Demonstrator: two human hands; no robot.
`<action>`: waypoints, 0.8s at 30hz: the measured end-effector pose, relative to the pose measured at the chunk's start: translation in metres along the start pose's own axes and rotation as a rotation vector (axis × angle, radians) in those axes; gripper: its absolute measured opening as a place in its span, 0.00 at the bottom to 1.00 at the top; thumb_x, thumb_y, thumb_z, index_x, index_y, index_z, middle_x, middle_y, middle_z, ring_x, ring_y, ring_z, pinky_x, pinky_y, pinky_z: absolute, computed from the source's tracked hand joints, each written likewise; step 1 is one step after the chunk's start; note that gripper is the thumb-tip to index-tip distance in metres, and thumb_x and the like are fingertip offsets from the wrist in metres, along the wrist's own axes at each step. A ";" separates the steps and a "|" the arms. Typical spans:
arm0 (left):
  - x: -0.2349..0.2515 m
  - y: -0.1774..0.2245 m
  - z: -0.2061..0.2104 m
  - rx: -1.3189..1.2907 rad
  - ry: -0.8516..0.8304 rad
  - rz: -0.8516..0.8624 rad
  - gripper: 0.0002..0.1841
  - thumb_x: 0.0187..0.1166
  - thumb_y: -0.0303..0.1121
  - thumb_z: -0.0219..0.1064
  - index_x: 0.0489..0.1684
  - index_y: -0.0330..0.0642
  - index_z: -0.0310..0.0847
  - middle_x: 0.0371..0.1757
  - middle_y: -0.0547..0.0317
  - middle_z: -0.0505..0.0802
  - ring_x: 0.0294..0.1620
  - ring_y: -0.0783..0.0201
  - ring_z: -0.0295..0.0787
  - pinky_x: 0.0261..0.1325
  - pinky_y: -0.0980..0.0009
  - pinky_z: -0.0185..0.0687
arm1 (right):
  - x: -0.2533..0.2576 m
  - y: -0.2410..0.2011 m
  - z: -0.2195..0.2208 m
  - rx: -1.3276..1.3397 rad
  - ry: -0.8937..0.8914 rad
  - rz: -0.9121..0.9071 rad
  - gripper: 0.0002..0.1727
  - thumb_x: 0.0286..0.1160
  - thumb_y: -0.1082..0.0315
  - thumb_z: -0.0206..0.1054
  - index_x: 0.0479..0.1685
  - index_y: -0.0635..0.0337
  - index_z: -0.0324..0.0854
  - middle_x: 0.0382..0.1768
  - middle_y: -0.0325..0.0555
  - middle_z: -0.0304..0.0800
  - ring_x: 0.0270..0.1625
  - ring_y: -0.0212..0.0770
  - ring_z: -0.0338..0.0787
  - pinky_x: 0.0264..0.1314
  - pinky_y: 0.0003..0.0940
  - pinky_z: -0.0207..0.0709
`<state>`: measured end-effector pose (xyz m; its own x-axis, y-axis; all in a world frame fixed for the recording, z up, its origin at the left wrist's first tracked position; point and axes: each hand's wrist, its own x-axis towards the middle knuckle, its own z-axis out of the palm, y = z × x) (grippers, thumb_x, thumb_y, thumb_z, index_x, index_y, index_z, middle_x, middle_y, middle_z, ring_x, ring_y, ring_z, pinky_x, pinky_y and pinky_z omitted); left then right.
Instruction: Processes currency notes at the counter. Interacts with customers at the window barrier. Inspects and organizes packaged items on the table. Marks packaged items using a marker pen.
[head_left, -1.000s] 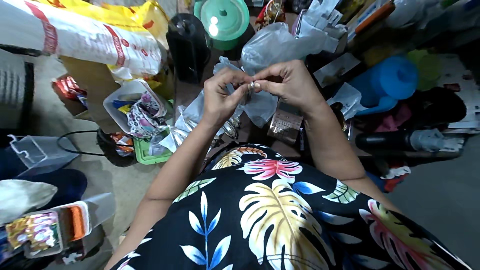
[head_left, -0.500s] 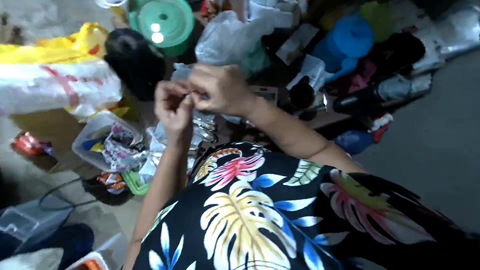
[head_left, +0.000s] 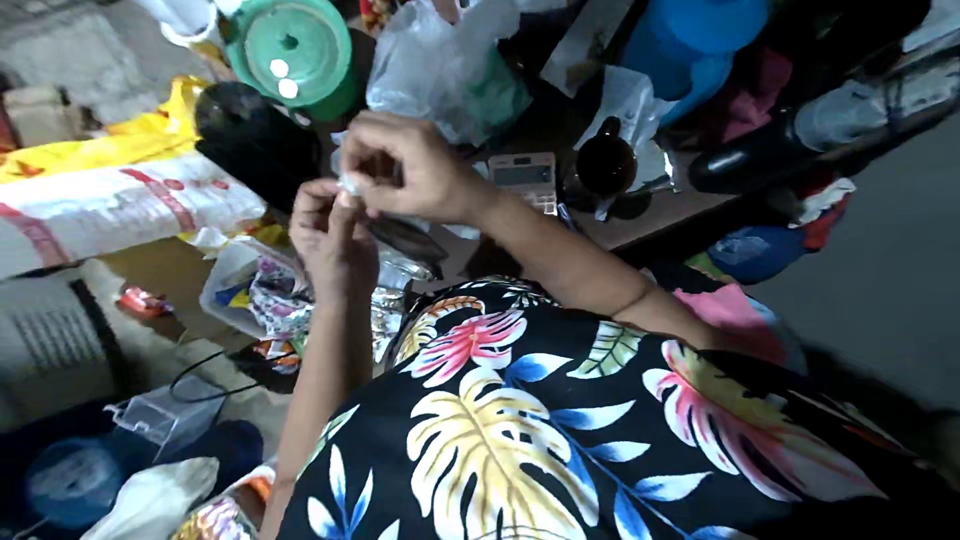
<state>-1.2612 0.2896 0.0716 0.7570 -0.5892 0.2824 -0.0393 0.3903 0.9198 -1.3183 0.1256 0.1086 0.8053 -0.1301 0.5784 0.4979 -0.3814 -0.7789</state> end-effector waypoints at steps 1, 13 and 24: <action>0.002 0.000 0.001 -0.005 0.006 -0.001 0.06 0.81 0.33 0.68 0.49 0.56 0.85 0.44 0.77 0.93 0.46 0.77 0.88 0.56 0.72 0.86 | 0.000 -0.001 -0.008 0.028 -0.079 -0.004 0.12 0.66 0.72 0.74 0.45 0.72 0.89 0.43 0.57 0.90 0.42 0.40 0.90 0.45 0.31 0.85; 0.012 0.018 0.012 -0.107 0.079 -0.046 0.05 0.83 0.29 0.65 0.48 0.52 0.82 0.40 0.70 0.94 0.43 0.71 0.92 0.55 0.68 0.90 | -0.003 0.014 -0.014 0.264 -0.056 0.159 0.32 0.75 0.62 0.73 0.73 0.77 0.75 0.59 0.58 0.86 0.55 0.41 0.90 0.53 0.33 0.88; 0.030 0.024 -0.010 0.041 0.392 0.003 0.07 0.85 0.25 0.61 0.55 0.42 0.74 0.41 0.65 0.92 0.47 0.64 0.93 0.61 0.60 0.89 | -0.047 0.017 0.000 0.400 -0.485 0.689 0.20 0.82 0.67 0.69 0.65 0.71 0.78 0.47 0.45 0.92 0.47 0.25 0.91 0.58 0.25 0.86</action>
<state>-1.2332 0.2880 0.0993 0.9483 -0.2701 0.1667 -0.0617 0.3584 0.9315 -1.3477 0.1251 0.0680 0.9657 0.2208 -0.1366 -0.1386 -0.0067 -0.9903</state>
